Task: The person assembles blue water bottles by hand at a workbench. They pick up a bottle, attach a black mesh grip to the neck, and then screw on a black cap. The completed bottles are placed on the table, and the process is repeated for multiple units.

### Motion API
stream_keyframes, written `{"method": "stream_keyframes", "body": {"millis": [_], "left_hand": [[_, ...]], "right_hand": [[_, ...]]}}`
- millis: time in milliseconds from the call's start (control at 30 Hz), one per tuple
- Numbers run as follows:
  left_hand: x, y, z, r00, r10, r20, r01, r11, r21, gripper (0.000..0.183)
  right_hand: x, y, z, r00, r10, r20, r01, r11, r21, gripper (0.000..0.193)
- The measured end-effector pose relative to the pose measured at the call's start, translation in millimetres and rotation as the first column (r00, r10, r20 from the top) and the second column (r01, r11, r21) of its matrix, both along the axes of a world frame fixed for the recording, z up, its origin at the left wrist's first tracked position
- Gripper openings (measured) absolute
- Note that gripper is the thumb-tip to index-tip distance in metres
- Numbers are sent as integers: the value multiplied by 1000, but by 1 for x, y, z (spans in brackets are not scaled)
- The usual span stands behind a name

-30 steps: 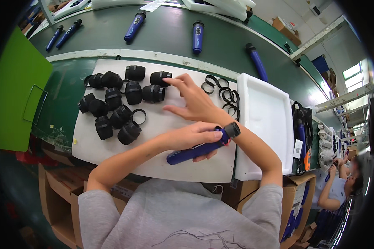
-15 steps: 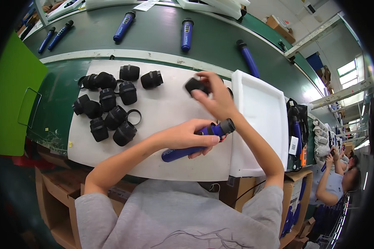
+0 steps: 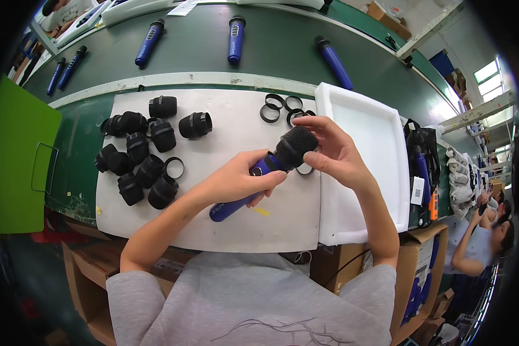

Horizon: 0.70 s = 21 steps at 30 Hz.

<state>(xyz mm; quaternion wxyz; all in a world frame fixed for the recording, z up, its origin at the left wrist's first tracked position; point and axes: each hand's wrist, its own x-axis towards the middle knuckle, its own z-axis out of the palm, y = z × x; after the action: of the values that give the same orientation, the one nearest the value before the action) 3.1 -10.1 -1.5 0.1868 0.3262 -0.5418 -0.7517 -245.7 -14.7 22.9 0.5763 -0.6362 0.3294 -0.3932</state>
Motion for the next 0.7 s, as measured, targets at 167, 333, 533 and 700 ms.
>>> {"method": "stream_keyframes", "body": {"millis": [167,333,533,700], "left_hand": [[-1,2,1,1000,12,27,-11,999,-41,37],[0,2,-5,996,58,68,-52,995,-90,42],[-2,2,1,983,90,161,-67,987,-144,38],[-1,6,4,970,131,205,-78,966,-245,39]], "right_hand": [[5,7,-1,999,-45,-26,46,998,35,57],[5,8,-6,997,-40,-71,49,991,128,57],[18,17,-17,984,-179,-1,177,973,147,57],[22,19,-19,974,-226,-1,225,967,120,57]]}}
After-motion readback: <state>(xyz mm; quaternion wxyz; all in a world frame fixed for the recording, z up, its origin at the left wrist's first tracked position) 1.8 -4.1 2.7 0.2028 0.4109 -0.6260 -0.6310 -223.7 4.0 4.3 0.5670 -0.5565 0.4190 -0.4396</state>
